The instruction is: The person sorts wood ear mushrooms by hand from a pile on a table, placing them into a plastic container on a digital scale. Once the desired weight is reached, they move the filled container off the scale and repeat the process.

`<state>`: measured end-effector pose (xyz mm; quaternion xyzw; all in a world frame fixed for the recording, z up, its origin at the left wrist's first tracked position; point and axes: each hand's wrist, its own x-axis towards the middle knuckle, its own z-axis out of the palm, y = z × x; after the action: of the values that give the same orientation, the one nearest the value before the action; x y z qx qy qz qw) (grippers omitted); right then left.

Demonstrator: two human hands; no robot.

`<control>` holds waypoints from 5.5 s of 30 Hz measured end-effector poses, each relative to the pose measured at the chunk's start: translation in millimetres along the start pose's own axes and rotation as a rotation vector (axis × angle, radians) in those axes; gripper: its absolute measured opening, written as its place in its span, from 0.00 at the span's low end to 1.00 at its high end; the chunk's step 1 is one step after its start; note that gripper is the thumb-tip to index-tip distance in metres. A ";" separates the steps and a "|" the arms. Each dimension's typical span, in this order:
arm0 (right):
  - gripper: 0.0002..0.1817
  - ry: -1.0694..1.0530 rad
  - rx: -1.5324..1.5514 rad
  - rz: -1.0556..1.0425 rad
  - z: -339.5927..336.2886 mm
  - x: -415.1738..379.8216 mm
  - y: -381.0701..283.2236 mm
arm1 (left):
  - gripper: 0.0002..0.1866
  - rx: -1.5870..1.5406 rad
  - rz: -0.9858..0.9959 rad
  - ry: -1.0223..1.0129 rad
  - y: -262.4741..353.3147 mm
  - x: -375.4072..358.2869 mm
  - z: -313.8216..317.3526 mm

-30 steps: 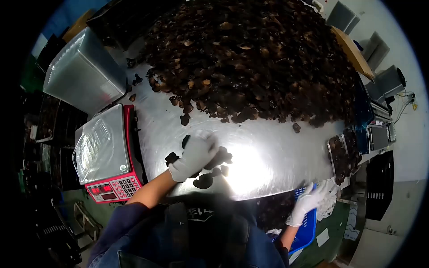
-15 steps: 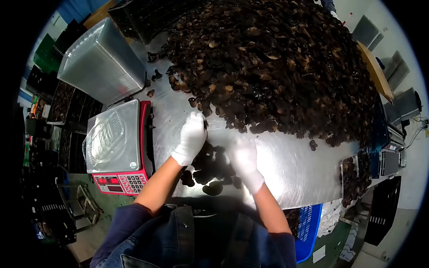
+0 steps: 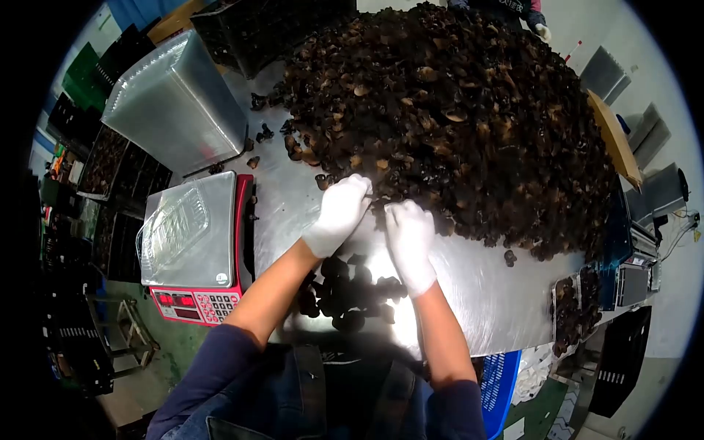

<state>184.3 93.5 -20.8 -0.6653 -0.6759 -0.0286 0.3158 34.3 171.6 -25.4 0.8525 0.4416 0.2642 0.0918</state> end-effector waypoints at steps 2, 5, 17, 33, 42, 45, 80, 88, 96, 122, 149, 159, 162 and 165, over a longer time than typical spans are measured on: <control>0.05 0.011 0.147 0.101 -27.5 -21.8 -6.2 | 0.08 -0.117 0.005 0.056 8.1 -18.1 -28.8; 0.05 -0.195 0.429 0.236 -47.6 -48.0 -3.4 | 0.07 -0.265 -0.067 -0.122 20.5 -48.7 -77.8; 0.04 -0.073 0.003 -0.125 0.8 -57.0 -7.9 | 0.06 -0.297 -0.199 -0.118 -5.6 -51.7 -41.4; 0.13 -0.292 -0.003 0.125 -35.1 -13.3 10.1 | 0.10 -0.584 -0.134 -0.205 20.8 -38.6 -31.4; 0.07 -0.248 -0.105 -0.184 -47.5 -12.2 32.4 | 0.10 -0.488 0.483 -0.497 133.3 -116.6 -10.9; 0.06 -0.361 -0.057 -0.062 -88.0 -45.7 49.8 | 0.03 -0.458 0.619 -0.121 116.4 -124.7 22.8; 0.14 -0.308 0.488 0.483 -89.0 -127.2 9.0 | 0.10 -0.236 -0.076 -0.538 52.7 -38.0 -58.3; 0.16 -0.025 -0.109 -0.160 -42.0 -59.7 31.0 | 0.13 -0.402 -0.268 -0.790 24.5 -39.5 -73.5; 0.10 -0.920 -0.755 0.079 -177.5 -226.8 54.4 | 0.10 -0.128 -0.102 -0.266 -2.7 -67.5 -92.0; 0.27 -0.203 -0.400 0.020 13.9 4.7 8.2 | 0.05 0.222 0.004 -0.108 16.6 -9.3 20.5; 0.11 -0.211 0.080 0.164 -36.3 -16.2 3.5 | 0.10 -0.016 -0.178 0.004 -15.7 -7.3 18.6; 0.15 -0.623 0.637 0.418 -70.1 -34.2 -16.1 | 0.08 -0.223 -0.150 -0.235 -18.6 -59.3 -60.5; 0.13 -0.303 0.285 0.072 -43.4 -20.1 14.5 | 0.10 -0.209 -0.096 0.017 2.5 -35.2 -41.7; 0.10 -0.335 0.278 -0.010 -10.0 -24.0 30.1 | 0.20 -0.056 0.345 0.140 7.0 -12.6 -4.7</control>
<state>213.8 71.1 -35.5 -0.6073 -0.7197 0.1746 0.2876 30.8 157.0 -23.4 0.8921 0.2868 0.3470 0.0377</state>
